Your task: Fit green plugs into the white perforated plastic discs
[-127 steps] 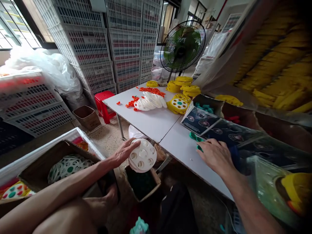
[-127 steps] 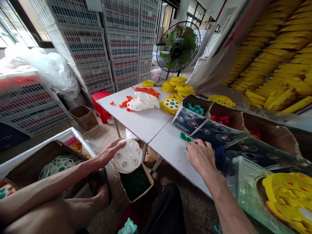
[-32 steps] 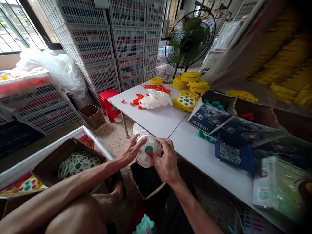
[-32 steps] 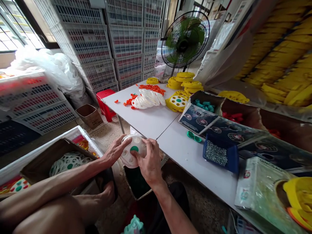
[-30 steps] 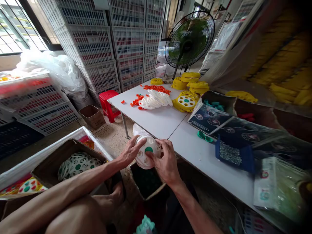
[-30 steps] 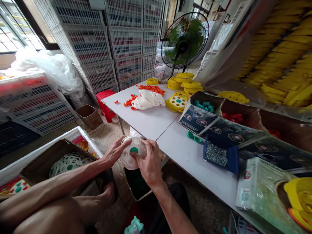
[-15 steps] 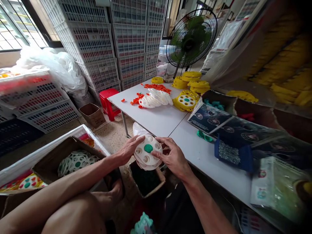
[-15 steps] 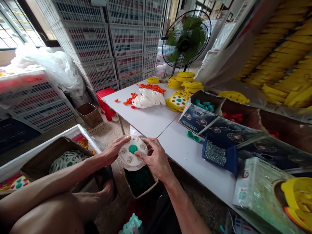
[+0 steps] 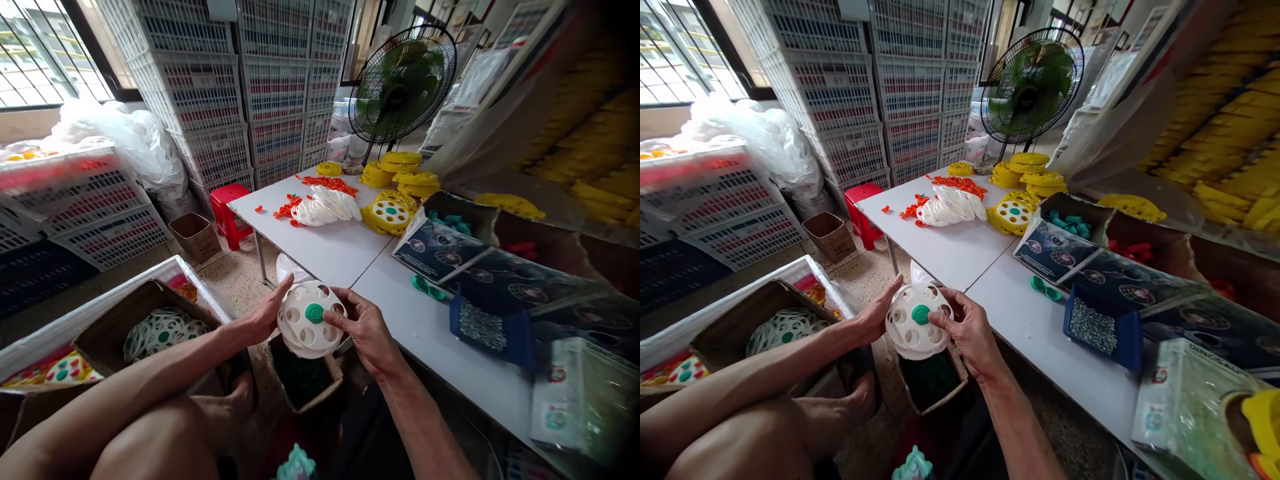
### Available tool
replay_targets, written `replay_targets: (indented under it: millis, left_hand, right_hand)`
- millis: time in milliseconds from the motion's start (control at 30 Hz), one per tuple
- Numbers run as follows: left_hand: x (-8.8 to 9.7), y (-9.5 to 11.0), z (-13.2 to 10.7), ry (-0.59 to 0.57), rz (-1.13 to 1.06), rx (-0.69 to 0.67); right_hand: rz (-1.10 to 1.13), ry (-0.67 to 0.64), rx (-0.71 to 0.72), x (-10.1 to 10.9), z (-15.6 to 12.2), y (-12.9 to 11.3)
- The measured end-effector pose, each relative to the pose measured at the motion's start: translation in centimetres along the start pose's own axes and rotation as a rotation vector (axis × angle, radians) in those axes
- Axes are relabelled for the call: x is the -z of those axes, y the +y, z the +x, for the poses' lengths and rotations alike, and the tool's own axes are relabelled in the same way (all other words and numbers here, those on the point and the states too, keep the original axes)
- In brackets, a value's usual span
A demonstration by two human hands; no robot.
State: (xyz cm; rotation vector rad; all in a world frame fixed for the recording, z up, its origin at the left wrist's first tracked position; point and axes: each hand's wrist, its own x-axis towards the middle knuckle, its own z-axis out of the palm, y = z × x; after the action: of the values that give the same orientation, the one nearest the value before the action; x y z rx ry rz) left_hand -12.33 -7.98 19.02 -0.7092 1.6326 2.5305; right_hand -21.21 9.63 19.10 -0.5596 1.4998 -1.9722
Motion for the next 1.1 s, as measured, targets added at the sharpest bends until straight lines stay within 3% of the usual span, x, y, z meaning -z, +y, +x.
replay_targets:
  millis: [167, 300, 400, 567, 733, 933, 1033, 1100]
  left_hand:
    - [0.4, -0.1, 0.0, -0.014, 0.05, -0.054]
    - [0.5, 0.3, -0.3, 0.05, 0.122, -0.102]
    - [0.3, 0.6, -0.3, 0.093, 0.158, -0.137]
    - [-0.2, 0.8, -0.6, 0.108, 0.195, -0.179]
    - [-0.7, 1.0, -1.1, 0.109, 0.233, -0.232]
    - [0.2, 0.9, -0.2, 0.058, 0.139, -0.203]
    - [0.8, 0.1, 0.6, 0.111, 0.115, -0.192]
    - [1.4, -0.2, 0.4, 0.117, 0.161, -0.17]
  right_hand:
    - [0.11, 0.068, -0.005, 0.2, -0.1, 0.1]
    - [0.146, 0.14, -0.004, 0.4, -0.2, 0.2]
    - [0.147, 0.121, -0.021, 0.4, -0.4, 0.2]
    - [0.034, 0.075, -0.004, 0.4, -0.6, 0.4]
    - [-0.093, 0.11, 0.047, 0.3, -0.6, 0.9]
    - [0.129, 0.11, -0.027, 0.2, -0.4, 0.2]
    - [0.21, 0.186, -0.037, -0.6, -0.6, -1.1]
    - [0.206, 0.197, -0.021, -2.4, 0.0, -1.9]
